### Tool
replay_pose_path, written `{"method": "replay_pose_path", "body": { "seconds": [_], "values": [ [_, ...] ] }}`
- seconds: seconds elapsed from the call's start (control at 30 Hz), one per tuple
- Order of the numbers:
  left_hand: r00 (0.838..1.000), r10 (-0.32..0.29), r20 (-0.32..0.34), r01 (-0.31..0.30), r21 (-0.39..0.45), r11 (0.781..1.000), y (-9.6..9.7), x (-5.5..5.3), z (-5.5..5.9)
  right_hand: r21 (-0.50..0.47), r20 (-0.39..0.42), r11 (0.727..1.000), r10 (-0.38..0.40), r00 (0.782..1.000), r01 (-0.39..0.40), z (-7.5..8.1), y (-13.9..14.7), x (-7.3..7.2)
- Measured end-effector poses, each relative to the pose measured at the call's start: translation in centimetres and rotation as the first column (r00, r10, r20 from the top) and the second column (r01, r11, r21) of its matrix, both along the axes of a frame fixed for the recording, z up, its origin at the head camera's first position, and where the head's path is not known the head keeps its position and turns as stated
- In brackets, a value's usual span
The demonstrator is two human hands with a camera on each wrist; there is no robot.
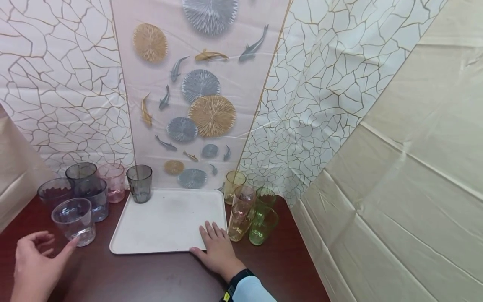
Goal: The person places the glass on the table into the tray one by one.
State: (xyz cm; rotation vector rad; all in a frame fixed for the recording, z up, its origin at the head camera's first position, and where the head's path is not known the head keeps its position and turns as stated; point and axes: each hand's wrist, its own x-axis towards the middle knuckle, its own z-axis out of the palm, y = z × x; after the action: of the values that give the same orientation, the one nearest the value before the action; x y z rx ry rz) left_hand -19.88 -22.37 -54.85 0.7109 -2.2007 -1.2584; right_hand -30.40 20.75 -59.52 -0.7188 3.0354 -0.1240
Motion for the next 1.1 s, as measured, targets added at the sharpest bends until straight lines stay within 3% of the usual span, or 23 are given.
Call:
{"method": "replay_pose_path", "body": {
  "seconds": [0.17, 0.23, 0.33, 0.5, 0.67, 0.9, 1.1],
  "values": [
    [0.994, -0.106, -0.018, 0.107, 0.008, 0.994, -0.7, -2.3, -0.2, -0.005, 0.011, 1.0, 0.003, 1.0, -0.003, 0.1, 0.1, 0.0],
    [0.991, -0.132, 0.003, 0.132, -0.003, 0.991, -0.8, -2.9, -0.3, -0.005, 0.011, 1.0, 0.003, 1.0, -0.003, 0.0, 0.1, 0.1],
    [0.989, -0.148, 0.023, 0.148, -0.018, 0.989, -1.0, -3.4, -0.4, -0.002, 0.013, 1.0, -0.001, 1.0, 0.001, -0.1, 0.1, 0.0],
    [0.988, -0.157, 0.002, 0.157, -0.057, 0.986, -1.0, -4.0, -0.8, -0.002, 0.006, 1.0, -0.006, 1.0, 0.006, 0.0, 0.0, 0.0],
    [0.989, -0.149, -0.008, 0.148, -0.073, 0.986, -1.0, -4.3, -0.9, -0.01, 0.006, 1.0, -0.002, 1.0, 0.002, 0.0, -0.1, 0.0],
    [0.99, -0.131, -0.052, 0.127, -0.06, 0.99, -0.8, -4.0, -0.8, -0.01, 0.016, 1.0, 0.003, 1.0, -0.002, 0.2, -0.1, 0.1],
    [0.982, -0.18, -0.055, 0.177, -0.058, 0.982, 0.6, -3.8, 0.2, -0.016, 0.005, 1.0, 0.003, 1.0, -0.003, 0.2, -0.1, 0.1]
  ]
}}
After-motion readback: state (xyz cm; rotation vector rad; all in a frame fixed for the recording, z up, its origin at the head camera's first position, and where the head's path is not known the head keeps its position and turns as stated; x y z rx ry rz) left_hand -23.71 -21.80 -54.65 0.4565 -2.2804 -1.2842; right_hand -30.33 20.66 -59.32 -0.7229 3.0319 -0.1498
